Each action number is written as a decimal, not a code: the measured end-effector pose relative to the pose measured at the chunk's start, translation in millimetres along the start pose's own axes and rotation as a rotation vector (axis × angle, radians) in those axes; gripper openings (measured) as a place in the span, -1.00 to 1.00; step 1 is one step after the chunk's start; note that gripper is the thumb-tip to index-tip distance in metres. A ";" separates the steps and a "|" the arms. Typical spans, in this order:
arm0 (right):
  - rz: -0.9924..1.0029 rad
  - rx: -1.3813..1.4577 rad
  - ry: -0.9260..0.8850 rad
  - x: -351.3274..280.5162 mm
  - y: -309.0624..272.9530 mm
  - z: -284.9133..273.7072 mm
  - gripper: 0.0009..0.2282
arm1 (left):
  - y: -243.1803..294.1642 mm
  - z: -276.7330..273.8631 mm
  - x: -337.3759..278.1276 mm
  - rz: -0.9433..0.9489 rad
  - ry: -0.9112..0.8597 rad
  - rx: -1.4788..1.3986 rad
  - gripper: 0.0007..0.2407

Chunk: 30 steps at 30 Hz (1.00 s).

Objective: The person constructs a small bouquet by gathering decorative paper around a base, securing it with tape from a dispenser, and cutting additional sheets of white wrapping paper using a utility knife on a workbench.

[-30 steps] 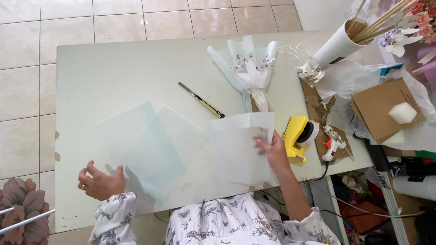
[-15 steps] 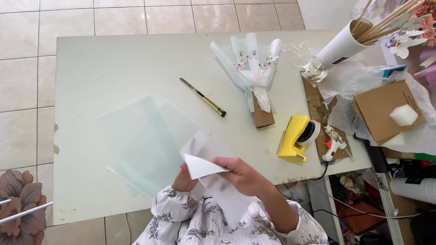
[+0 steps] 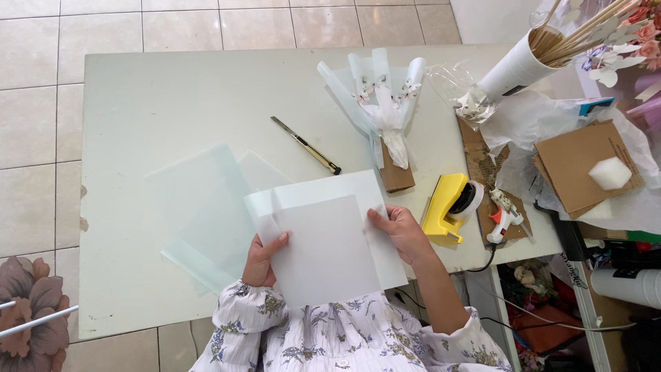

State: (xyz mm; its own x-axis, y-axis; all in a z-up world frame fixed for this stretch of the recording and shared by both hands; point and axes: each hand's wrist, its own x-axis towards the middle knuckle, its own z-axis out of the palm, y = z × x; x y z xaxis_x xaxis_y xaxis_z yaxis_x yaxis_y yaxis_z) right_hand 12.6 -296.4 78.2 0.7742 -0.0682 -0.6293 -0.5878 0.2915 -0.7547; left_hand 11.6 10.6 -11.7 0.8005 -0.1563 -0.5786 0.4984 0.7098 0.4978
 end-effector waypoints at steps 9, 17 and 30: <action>-0.495 -0.375 -0.062 -67.4 -67.2 15.9 -0.71 | 22.8 61.8 -31.0 0.319 0.062 0.739 -0.10; -0.359 -0.546 -0.599 -48.3 1.3 95.8 -0.86 | -99.5 -35.9 29.7 -0.013 -0.495 -0.278 -0.44; 0.044 -0.374 -0.001 38.3 104.4 42.4 -0.62 | -90.5 -2.8 30.4 0.245 0.281 0.832 -0.20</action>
State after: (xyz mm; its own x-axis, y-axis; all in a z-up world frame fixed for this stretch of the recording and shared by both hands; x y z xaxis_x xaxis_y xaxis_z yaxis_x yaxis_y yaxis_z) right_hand -9.1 -228.1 -16.8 0.7466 -0.0623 -0.6624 -0.6653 -0.0743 -0.7429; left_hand -10.1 -56.4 -76.2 0.8593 0.1838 -0.4773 0.4918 -0.0407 0.8697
